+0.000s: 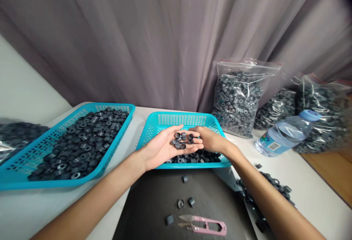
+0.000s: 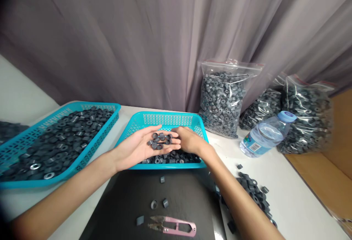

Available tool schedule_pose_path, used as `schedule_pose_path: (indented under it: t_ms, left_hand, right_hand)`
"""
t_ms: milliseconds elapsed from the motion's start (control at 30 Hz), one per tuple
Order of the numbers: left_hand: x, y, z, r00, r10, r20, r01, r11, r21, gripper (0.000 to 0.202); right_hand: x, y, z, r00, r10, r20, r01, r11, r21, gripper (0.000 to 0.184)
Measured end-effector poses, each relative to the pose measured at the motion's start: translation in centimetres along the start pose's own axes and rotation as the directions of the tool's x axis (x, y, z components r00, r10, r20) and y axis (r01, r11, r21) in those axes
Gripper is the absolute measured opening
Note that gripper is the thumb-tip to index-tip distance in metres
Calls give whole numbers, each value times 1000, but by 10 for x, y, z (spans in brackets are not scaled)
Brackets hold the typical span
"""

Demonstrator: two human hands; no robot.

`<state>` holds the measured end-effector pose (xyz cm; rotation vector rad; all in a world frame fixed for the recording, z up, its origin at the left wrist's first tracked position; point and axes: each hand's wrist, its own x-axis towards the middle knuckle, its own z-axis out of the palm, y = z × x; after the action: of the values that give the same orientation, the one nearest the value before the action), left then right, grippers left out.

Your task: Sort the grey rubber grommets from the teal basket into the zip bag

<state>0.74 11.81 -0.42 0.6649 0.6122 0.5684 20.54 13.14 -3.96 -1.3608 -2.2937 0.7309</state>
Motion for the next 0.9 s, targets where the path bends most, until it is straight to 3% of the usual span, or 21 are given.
schedule_pose_path:
  t_ms: [233,567,733,900]
  left_hand:
    - [-2,2,3,1000,-3,-19,4,1000,23,39]
    - [-1,2,-1,1000,-10,-21,11,998,56,42]
    - [-1,3,3,997,-5,-82,9,999,53,40]
    - [-1,2,2,997,-4,-73,8,999,44,43]
  right_hand:
    - [2,-1,3,998,6,59,-8,999,39,13]
    - [-10,10,-41,984,166,66,-167,986,18,6]
    - [-10,11,-28,962,250,112,-243,967,-77,12]
    - [-5,11,-13,964,247,99,-237,967,-96,16]
